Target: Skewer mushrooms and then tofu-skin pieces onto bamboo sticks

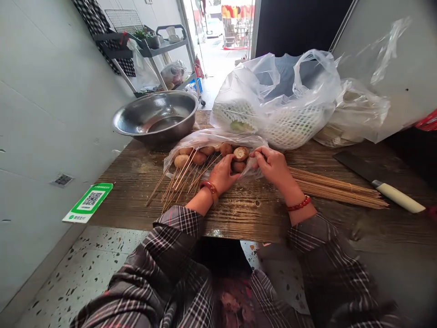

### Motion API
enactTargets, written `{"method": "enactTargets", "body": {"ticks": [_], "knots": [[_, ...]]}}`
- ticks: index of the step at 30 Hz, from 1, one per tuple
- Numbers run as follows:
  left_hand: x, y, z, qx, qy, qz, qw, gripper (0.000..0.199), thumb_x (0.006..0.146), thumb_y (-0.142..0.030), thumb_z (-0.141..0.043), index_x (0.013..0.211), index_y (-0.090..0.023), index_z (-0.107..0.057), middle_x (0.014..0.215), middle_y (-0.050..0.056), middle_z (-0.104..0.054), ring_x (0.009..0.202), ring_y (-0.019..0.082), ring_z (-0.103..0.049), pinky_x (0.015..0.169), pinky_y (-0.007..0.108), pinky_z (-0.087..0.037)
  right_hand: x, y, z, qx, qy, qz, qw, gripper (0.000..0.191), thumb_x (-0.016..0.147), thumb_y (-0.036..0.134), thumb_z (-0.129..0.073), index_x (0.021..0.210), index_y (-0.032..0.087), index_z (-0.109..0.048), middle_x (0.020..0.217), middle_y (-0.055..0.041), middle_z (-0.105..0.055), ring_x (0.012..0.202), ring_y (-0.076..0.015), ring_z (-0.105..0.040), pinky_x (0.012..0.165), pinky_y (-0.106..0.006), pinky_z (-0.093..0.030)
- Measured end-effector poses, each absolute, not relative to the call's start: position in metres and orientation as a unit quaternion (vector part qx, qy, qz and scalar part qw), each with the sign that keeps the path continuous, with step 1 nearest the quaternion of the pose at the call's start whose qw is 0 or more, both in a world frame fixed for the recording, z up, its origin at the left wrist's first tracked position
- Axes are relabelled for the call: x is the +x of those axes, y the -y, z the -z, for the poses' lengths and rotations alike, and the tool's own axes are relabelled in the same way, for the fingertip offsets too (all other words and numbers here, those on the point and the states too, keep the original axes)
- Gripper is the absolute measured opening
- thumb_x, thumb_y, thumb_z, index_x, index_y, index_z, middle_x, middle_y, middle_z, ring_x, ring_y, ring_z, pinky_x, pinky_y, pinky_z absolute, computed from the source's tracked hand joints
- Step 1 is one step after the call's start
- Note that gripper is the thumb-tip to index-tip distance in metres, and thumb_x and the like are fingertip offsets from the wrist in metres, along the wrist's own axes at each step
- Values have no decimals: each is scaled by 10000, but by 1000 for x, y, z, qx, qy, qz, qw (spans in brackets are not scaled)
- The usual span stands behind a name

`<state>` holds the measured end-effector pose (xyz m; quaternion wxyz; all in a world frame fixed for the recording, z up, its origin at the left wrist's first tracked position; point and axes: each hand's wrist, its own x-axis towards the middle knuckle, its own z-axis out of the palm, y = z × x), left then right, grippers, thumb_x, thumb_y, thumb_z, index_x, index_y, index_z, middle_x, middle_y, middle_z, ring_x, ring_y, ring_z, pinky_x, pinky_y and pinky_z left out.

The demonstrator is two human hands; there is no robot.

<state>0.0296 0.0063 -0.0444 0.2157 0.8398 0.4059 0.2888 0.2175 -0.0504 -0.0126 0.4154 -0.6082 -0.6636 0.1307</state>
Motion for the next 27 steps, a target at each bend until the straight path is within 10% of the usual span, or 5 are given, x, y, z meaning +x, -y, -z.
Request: {"method": "enactTargets", "body": {"ticks": [11,20,27], "knots": [[29,-7,45,829,-399,-324,220,495,682,-202,-790,1132,-178,-587,1108,85,-630,1034,242,-602,936,395,-486,216,59,0,-749,640,-20,170,333,1034,305,-377,1048,171,-682,921,-145,-759,840,-271,-695,653,-311,-366],[14,-8,20,595,-372,-419,576,404,793,-425,-751,1087,-155,-685,819,22,-621,671,126,-572,563,236,-411,221,60,5,-599,680,-78,416,268,961,283,-498,882,188,-736,840,-69,-696,739,-194,-622,682,-296,-429],[12,-5,10,441,-256,-406,758,357,889,-399,-673,1121,-130,-644,968,122,-734,736,178,-700,593,248,-520,211,67,-2,-528,658,-138,519,222,921,292,-584,902,189,-780,770,-36,-635,727,-171,-576,689,-304,-452]]}}
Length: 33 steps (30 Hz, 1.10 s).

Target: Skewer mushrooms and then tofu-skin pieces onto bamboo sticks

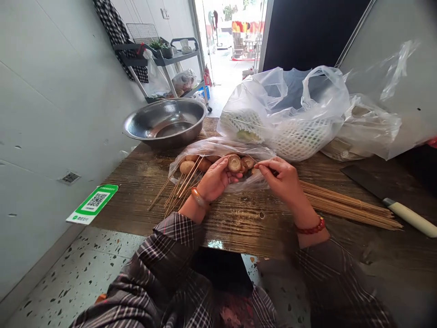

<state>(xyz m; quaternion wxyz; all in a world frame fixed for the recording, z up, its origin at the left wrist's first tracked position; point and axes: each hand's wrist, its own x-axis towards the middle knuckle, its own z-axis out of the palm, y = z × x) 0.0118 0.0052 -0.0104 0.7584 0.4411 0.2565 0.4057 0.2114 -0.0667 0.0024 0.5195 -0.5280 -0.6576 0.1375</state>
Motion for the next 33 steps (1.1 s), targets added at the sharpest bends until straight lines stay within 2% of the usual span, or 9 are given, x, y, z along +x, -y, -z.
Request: {"method": "enactTargets", "body": {"ticks": [4,8,14,19,24,28,33], "knots": [[12,-3,8,432,-244,-410,765,375,872,-400,-703,1123,-123,-668,1008,122,-732,754,164,-689,581,227,-510,205,71,-6,-506,607,-264,553,205,892,333,-633,898,197,-786,768,-23,-647,677,-140,-536,610,-277,-425],[12,0,8,427,-263,-415,759,470,776,-399,-811,1149,-135,-702,994,86,-716,771,138,-657,594,212,-495,203,73,-10,-477,496,-412,596,255,842,419,-698,940,198,-778,647,22,-520,551,-98,-417,452,-230,-300],[13,3,6,437,-266,-448,733,433,635,-229,-905,1010,-156,-700,916,17,-686,731,83,-579,595,195,-420,199,74,-13,-441,407,-501,624,311,738,461,-775,919,209,-753,664,23,-510,578,-95,-435,429,-198,-298],[13,3,5,441,-274,-459,721,455,628,-174,-892,1019,-170,-658,896,-5,-665,758,87,-588,610,192,-416,186,72,-1,-482,493,-450,567,294,818,461,-697,924,196,-766,674,9,-573,563,-105,-448,479,-237,-369],[12,2,4,405,-263,-451,751,384,740,-239,-833,1081,-148,-679,1067,68,-712,886,137,-655,716,237,-506,180,68,10,-524,592,-333,514,271,865,391,-629,951,181,-779,723,-29,-670,684,-168,-584,604,-289,-466],[11,0,5,386,-268,-459,754,365,743,-205,-829,1084,-145,-715,1086,78,-734,861,132,-665,673,215,-506,180,67,14,-529,600,-315,511,303,888,357,-598,1080,197,-769,808,-54,-715,811,-220,-659,690,-341,-532],[10,-1,5,380,-265,-454,761,326,736,-209,-831,1037,-121,-741,1004,81,-743,809,123,-668,631,188,-504,178,67,17,-512,614,-309,516,338,905,331,-576,1156,199,-759,864,-67,-737,894,-240,-682,735,-366,-564]]}}
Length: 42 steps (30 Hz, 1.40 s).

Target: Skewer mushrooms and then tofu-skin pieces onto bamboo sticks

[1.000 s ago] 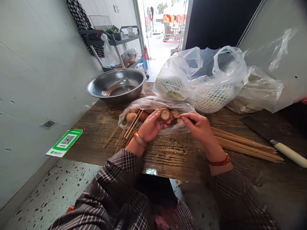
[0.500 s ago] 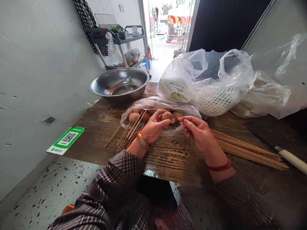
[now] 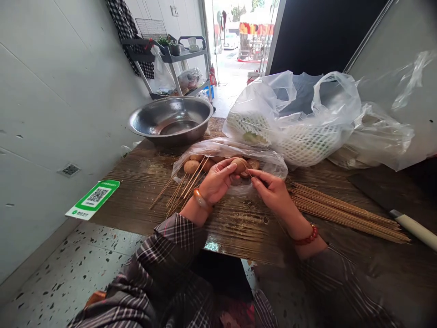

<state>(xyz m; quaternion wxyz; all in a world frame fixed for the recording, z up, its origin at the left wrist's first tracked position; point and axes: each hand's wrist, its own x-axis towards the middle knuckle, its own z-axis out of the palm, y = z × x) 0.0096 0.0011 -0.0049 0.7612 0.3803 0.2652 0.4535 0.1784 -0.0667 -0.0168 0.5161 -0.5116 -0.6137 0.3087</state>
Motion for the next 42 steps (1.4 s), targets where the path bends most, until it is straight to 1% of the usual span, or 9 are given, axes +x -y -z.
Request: {"method": "enactTargets", "body": {"ticks": [5,12,18,21,23,26,29,37,42], "knots": [[9,0,2,376,-257,-451,767,292,763,-198,-793,1039,-141,-718,1024,77,-736,857,149,-680,682,228,-540,176,68,14,-505,619,-312,515,346,897,303,-582,1181,209,-755,887,-61,-749,936,-245,-696,746,-367,-585],[6,-2,1,380,-265,-470,751,223,830,-213,-675,1039,-138,-688,1014,82,-726,852,153,-671,677,237,-515,176,71,12,-492,644,-316,494,370,914,270,-555,1231,193,-731,1115,-69,-770,1063,-247,-698,893,-399,-573],[6,-2,2,379,-264,-463,757,222,861,-232,-626,1043,-121,-690,982,89,-720,843,143,-657,687,227,-509,174,70,13,-485,657,-306,489,376,914,262,-551,1237,189,-728,1174,-70,-764,1021,-224,-715,908,-380,-562],[6,-2,2,371,-257,-470,758,225,859,-219,-624,1043,-105,-686,975,100,-720,860,153,-662,686,229,-506,172,71,13,-491,653,-308,487,385,908,275,-550,1233,172,-731,1099,-77,-777,950,-221,-716,842,-369,-572],[6,-2,2,368,-257,-474,757,223,860,-216,-624,1045,-106,-686,979,102,-723,868,159,-664,687,233,-507,172,72,13,-497,649,-316,482,400,909,283,-543,1250,178,-724,949,-62,-781,815,-201,-701,739,-347,-572],[6,-2,3,365,-261,-475,757,222,860,-216,-629,1047,-111,-689,984,99,-727,874,161,-667,703,240,-513,171,73,13,-505,639,-338,473,428,916,292,-524,1292,190,-702,669,-3,-685,552,-145,-572,554,-296,-505],[6,-2,3,362,-262,-474,758,218,855,-213,-634,1042,-116,-691,984,95,-730,875,162,-672,707,243,-518,171,73,15,-504,633,-352,470,450,914,294,-523,1315,172,-685,603,21,-621,478,-117,-479,493,-274,-444],[7,0,2,385,-257,-483,743,253,804,-211,-706,1043,-130,-698,989,86,-729,874,170,-676,678,244,-508,172,72,17,-514,634,-344,464,457,914,295,-515,1315,164,-689,742,-28,-714,540,-139,-551,555,-301,-497],[9,2,2,402,-259,-484,733,331,769,-244,-766,1076,-148,-690,1042,83,-722,860,163,-666,659,243,-498,171,71,18,-509,633,-329,482,425,918,292,-519,1286,200,-712,804,-50,-739,811,-225,-691,697,-356,-571]]}}
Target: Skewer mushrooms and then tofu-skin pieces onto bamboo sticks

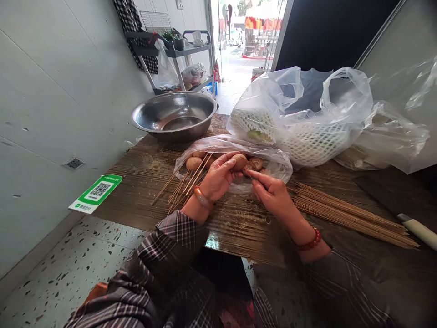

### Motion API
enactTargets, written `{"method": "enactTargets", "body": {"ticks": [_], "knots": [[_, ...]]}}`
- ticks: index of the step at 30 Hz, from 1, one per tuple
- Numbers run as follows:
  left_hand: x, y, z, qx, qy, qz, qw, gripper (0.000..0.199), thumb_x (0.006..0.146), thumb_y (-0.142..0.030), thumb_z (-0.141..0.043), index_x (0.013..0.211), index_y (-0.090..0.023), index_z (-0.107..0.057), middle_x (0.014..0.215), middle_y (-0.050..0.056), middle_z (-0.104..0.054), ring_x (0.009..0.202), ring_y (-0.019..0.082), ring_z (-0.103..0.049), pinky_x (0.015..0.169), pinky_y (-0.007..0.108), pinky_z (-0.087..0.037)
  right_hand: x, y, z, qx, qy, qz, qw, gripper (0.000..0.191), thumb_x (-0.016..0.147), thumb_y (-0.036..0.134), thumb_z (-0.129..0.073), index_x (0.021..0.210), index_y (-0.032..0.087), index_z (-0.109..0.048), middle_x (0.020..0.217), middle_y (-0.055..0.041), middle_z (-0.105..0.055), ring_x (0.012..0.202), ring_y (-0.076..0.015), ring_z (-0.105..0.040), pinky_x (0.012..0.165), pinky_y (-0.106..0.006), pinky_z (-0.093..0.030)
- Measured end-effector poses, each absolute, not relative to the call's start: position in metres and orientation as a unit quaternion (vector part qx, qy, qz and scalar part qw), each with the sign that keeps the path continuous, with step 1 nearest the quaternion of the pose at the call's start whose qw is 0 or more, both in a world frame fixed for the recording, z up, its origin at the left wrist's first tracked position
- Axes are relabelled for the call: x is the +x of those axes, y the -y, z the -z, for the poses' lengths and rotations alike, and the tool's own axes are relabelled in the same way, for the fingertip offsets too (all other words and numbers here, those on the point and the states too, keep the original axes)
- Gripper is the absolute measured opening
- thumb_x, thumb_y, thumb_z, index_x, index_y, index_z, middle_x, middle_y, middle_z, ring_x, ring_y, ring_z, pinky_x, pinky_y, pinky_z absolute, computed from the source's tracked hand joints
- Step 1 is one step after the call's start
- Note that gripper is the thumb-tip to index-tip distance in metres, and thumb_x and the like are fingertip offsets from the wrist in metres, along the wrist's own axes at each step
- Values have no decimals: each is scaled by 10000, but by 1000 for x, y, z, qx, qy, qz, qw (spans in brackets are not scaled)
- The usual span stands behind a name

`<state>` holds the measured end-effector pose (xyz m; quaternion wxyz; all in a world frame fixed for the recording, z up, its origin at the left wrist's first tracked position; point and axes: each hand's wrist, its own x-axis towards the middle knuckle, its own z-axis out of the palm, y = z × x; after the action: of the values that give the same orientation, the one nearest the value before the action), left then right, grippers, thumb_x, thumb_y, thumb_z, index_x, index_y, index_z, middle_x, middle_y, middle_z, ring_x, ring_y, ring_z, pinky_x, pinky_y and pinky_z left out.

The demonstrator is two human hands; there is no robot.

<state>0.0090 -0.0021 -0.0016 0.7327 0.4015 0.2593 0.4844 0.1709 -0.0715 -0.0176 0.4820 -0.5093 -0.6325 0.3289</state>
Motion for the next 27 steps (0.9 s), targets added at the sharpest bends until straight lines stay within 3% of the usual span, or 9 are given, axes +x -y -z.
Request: {"method": "enactTargets", "body": {"ticks": [4,10,23,27], "knots": [[11,3,5,411,-258,-497,720,373,744,-283,-803,1071,-151,-682,1073,84,-714,859,155,-653,678,248,-505,168,70,22,-511,624,-317,499,406,916,288,-533,1268,216,-722,841,-56,-754,913,-255,-705,759,-392,-591],[16,3,11,432,-273,-509,693,415,715,-314,-836,1068,-153,-690,1048,60,-704,822,131,-632,679,243,-509,167,68,27,-518,622,-297,507,390,911,293,-529,1216,173,-740,790,-60,-741,887,-252,-704,764,-384,-577],[16,7,10,393,-243,-479,747,467,708,-322,-834,1112,-164,-662,987,44,-708,801,152,-660,706,277,-515,170,65,26,-526,623,-291,501,286,902,311,-530,1049,159,-723,586,21,-584,545,-143,-524,545,-275,-409],[13,7,8,373,-243,-475,759,491,771,-453,-793,1157,-180,-659,1019,62,-712,848,162,-658,713,272,-520,166,68,22,-519,600,-328,512,310,896,316,-535,1075,141,-719,535,50,-522,471,-117,-453,491,-260,-364]]}}
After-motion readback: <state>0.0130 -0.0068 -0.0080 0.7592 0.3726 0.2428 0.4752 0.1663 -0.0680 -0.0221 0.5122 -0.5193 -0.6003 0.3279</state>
